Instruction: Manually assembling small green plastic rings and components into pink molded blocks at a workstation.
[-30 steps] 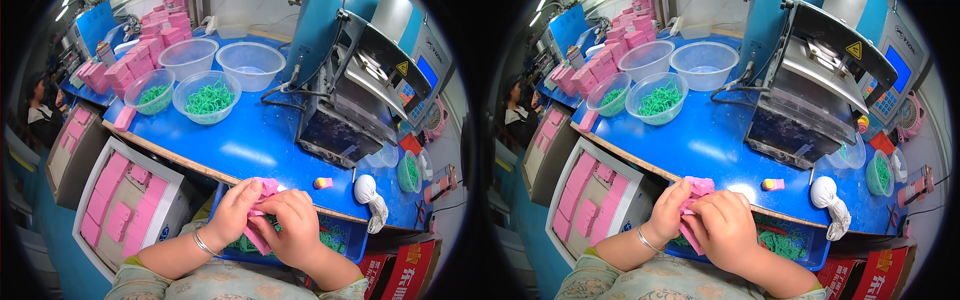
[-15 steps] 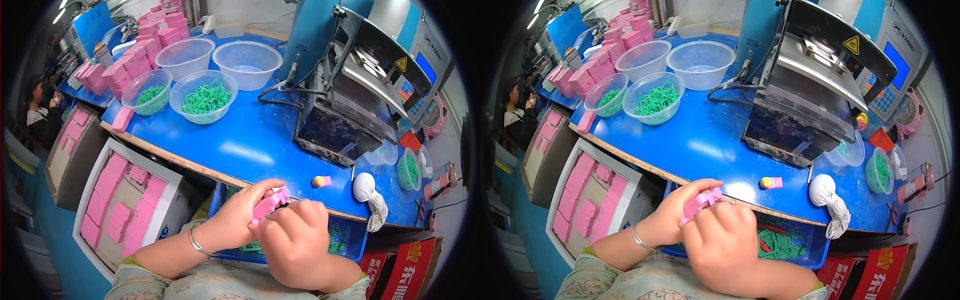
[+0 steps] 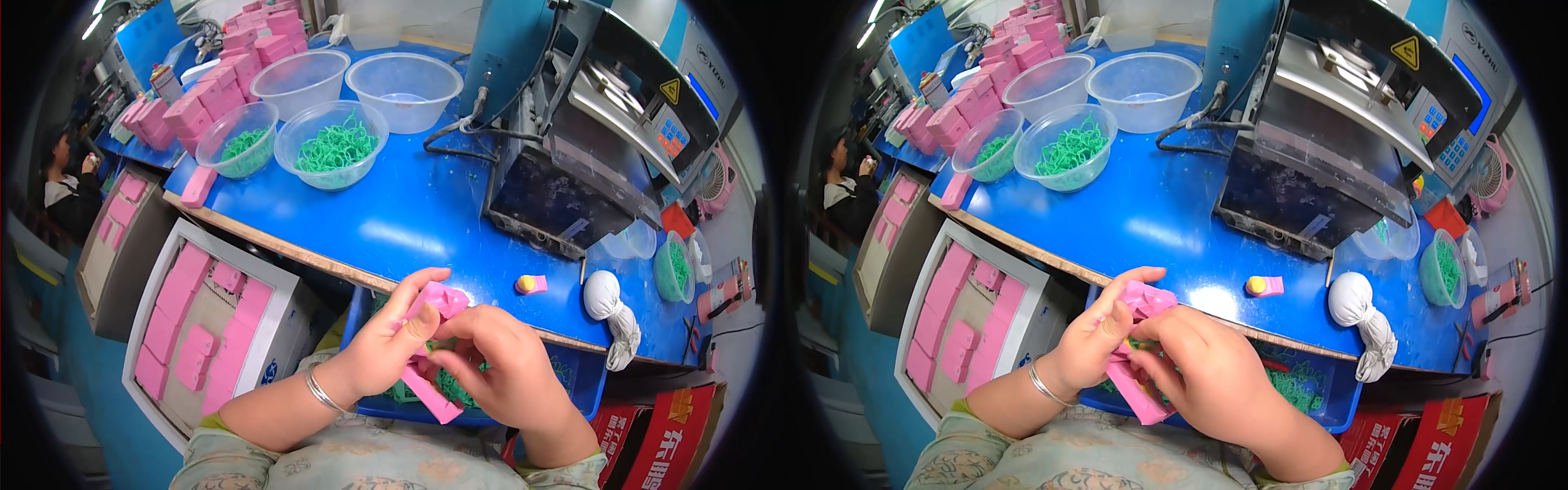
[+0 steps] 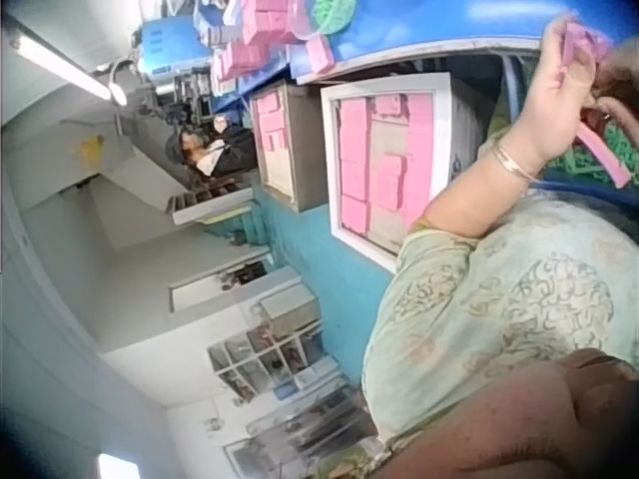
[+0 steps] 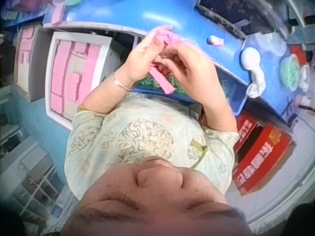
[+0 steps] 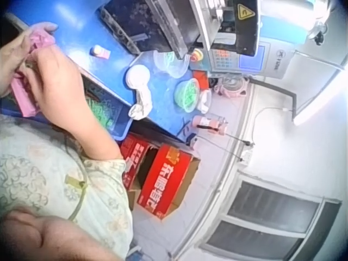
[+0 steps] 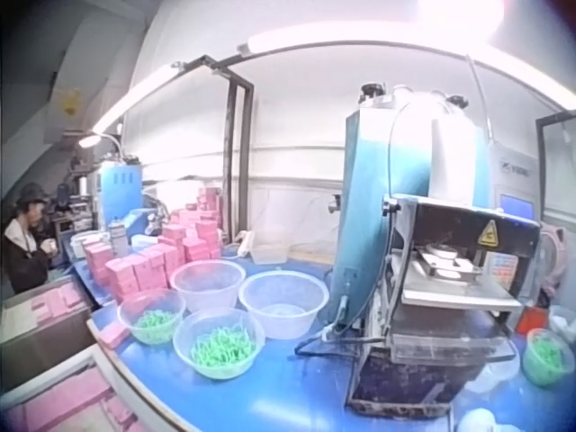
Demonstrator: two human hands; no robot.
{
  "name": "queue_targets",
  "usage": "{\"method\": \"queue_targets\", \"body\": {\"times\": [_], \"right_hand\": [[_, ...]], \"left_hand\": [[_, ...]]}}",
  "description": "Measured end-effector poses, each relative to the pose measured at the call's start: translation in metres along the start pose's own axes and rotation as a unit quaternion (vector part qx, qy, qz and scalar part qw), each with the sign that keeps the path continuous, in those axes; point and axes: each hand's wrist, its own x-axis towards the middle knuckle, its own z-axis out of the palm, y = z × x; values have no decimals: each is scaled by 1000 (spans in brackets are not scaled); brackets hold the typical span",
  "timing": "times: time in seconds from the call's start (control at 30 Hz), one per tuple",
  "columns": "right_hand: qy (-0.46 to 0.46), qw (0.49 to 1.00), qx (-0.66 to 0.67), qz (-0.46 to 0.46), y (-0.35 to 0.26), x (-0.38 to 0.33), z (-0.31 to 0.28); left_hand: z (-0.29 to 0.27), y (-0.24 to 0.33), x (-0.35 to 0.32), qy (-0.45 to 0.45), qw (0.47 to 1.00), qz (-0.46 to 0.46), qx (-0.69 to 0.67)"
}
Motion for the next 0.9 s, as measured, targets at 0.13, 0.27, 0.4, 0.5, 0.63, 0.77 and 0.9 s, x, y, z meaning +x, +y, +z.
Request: {"method": "queue_targets", "body": {"times": [0.13, 0.27, 0.4, 0.5, 0.63, 0.77, 0.9], "right_hand": [[-22, 999, -8, -36, 7, 6, 9], [14, 999, 6, -46, 11, 2, 9], [51, 997, 23, -46, 15, -3, 10], [144, 981, 126, 30, 15, -9, 11], [216, 910, 337, 107, 22, -16, 6], [193, 788, 558, 173, 24, -19, -2], [179, 763, 595, 177, 23, -25, 0]], "left_hand": [[-7, 4, -6, -18, 997, -52, -59], [-3, 5, -3, -8, 996, -56, -63], [2, 8, 0, -2, 997, -54, -53], [1, 7, 1, 19, 998, -52, -35], [-3, 5, 9, 37, 997, 4, -73], [-3, 2, 35, 158, 971, 147, 101], [-13, -2, 46, 143, 935, 134, 295]]}}
